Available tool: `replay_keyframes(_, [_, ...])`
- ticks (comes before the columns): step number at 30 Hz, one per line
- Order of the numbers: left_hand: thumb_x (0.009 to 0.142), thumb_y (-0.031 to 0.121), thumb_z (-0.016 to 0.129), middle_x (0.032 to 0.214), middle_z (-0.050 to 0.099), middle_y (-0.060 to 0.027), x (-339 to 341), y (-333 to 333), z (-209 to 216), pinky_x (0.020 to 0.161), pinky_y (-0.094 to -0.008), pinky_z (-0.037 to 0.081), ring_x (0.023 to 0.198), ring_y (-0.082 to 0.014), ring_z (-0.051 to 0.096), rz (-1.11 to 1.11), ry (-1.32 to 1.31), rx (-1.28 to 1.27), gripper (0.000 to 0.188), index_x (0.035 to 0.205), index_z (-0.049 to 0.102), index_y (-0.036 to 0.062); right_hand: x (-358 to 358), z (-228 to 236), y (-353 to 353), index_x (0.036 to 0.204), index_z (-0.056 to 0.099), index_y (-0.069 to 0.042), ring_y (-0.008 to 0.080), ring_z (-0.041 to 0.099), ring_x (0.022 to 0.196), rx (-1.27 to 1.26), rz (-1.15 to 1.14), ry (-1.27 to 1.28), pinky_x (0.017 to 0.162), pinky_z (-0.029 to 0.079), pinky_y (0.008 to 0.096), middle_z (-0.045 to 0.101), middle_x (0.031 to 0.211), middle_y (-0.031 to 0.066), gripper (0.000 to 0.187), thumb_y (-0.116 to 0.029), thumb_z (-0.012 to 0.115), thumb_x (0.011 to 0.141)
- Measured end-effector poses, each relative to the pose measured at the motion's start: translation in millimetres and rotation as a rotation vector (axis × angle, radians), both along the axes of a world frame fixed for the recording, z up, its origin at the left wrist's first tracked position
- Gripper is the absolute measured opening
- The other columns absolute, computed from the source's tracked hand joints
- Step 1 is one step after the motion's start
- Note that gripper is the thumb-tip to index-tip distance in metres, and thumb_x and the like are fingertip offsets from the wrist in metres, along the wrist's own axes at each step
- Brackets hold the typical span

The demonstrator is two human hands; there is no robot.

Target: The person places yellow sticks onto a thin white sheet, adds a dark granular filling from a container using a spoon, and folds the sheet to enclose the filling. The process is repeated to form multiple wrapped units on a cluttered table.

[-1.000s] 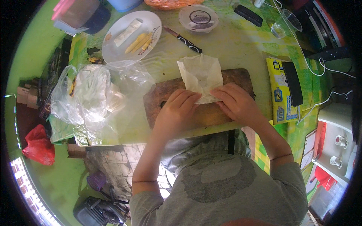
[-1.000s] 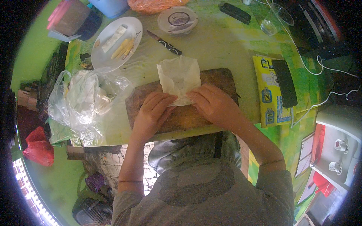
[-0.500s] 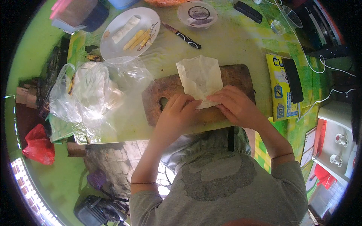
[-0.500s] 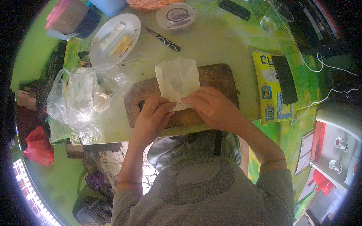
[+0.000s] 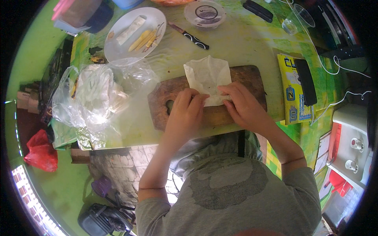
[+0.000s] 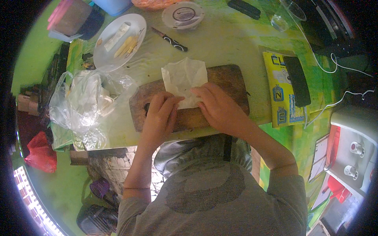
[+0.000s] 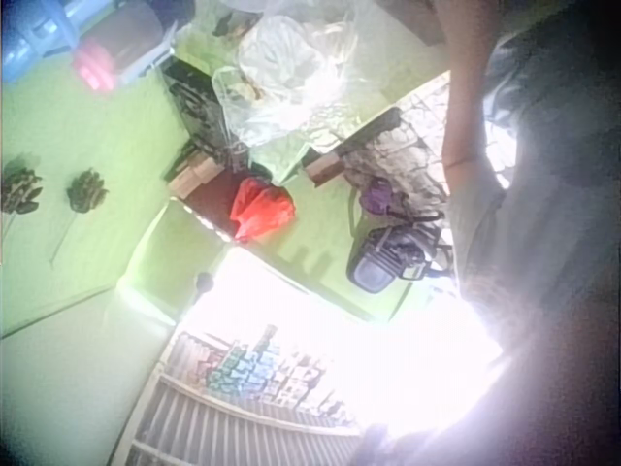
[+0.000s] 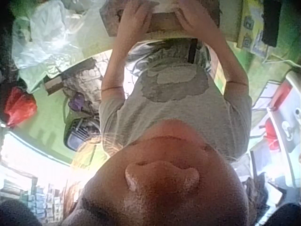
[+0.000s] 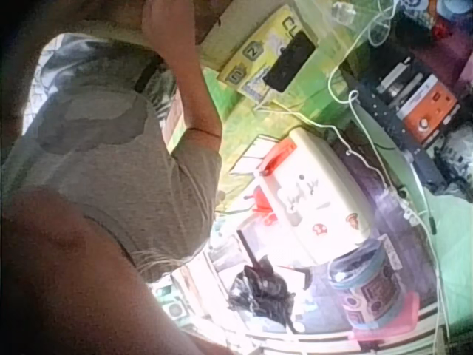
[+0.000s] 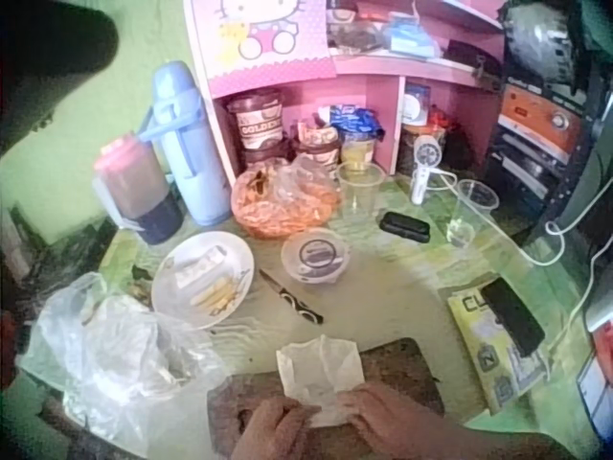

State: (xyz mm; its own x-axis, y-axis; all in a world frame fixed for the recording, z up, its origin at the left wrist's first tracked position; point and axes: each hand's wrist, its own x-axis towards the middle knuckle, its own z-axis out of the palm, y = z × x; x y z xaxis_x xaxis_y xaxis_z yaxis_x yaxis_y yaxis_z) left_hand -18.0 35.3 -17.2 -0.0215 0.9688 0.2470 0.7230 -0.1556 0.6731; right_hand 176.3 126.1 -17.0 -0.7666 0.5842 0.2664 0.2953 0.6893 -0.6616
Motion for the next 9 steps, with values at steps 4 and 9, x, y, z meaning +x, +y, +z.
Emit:
replay_keyframes(4, [0.085,0.001,0.062,0.104,0.058,-0.0179,4.2,3.2,0.8,0.088,-0.0446,0.046,0.098,-0.0392,0.056,0.074,0.041,-0.013,0.029,0.114,0.062,0.0033,-2.1,-4.3,1.4,0.123,0.051,-0.002,0.0406,0.054,0.104,0.109,-0.049,-0.017,0.091,0.046,0.0486,0.054,0.112,0.0211,0.039,-0.006,0.061,0.085])
replay_keyframes(9, [0.084,0.004,0.065,0.108,0.059,-0.0186,2.9,7.0,1.4,0.089,-0.0443,0.046,0.101,-0.0384,0.055,0.123,0.122,0.102,0.035,0.118,0.061,0.0053,-3.4,-1.2,5.9,0.122,0.052,-0.004,0.0400,0.052,0.103,0.204,-0.047,-0.052,0.092,0.044,0.0487,0.054,0.112,0.0200,0.040,-0.007,0.063,0.083])
